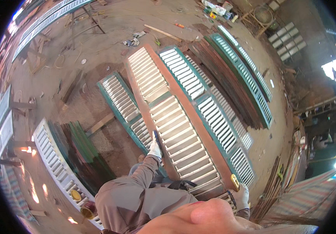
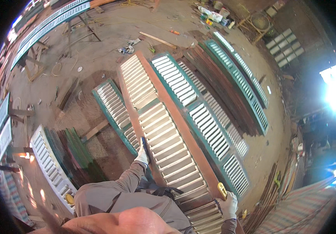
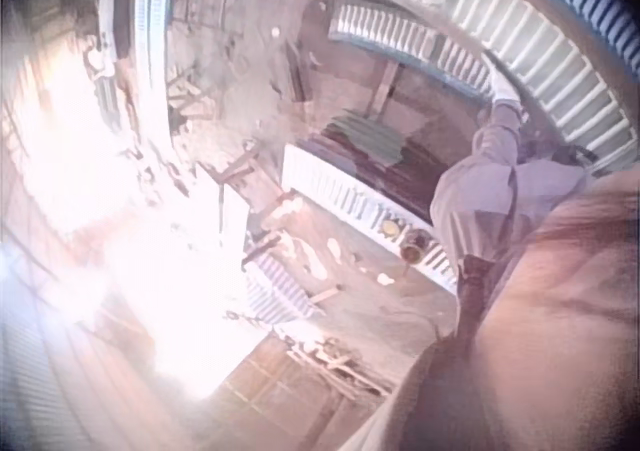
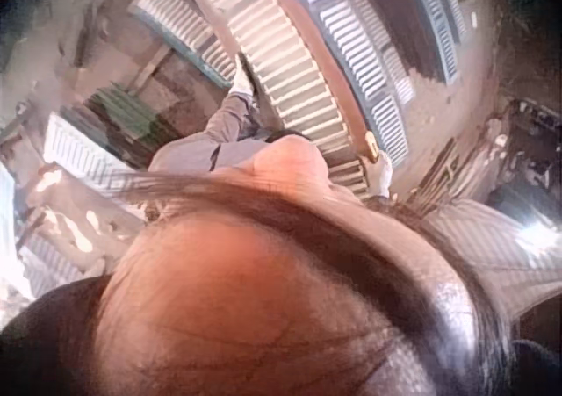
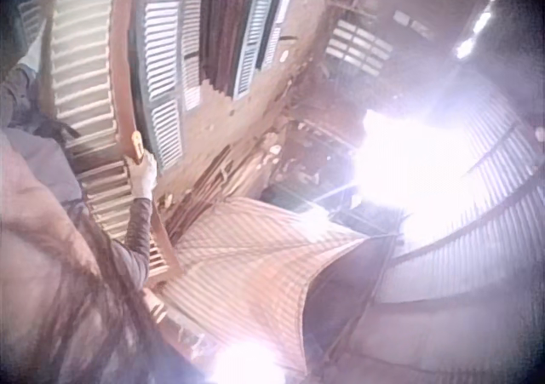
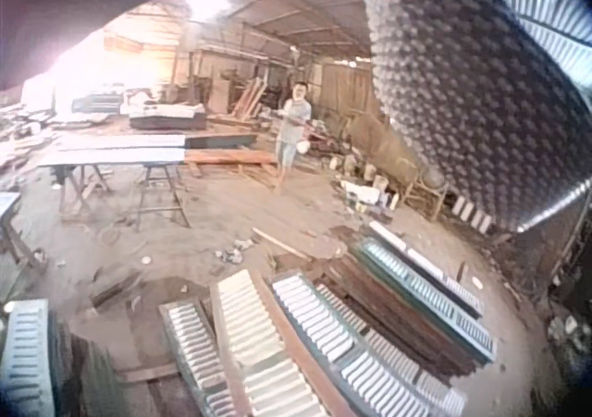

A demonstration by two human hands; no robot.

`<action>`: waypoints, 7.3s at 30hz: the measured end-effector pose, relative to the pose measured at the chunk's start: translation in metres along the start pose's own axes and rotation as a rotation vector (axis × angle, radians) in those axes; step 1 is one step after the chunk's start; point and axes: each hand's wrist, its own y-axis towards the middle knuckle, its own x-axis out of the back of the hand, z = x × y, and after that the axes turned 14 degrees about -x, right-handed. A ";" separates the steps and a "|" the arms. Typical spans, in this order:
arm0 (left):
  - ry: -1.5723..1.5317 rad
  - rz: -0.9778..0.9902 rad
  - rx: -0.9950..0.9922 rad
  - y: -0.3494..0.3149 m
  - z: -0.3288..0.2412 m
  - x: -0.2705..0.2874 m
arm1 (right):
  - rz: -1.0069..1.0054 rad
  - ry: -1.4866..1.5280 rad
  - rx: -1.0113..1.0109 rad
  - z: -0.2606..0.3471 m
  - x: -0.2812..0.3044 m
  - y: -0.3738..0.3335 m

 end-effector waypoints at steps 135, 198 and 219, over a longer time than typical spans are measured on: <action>1.189 -0.485 -0.518 0.408 -0.746 0.243 | 0.355 -0.109 0.991 1.423 -0.514 0.045; 2.333 0.896 -0.061 1.117 -0.870 -0.026 | 1.110 1.507 -1.054 1.461 -0.525 0.195; 1.583 0.417 -1.316 0.612 -1.407 0.055 | 0.614 2.886 -0.033 1.360 -0.249 0.146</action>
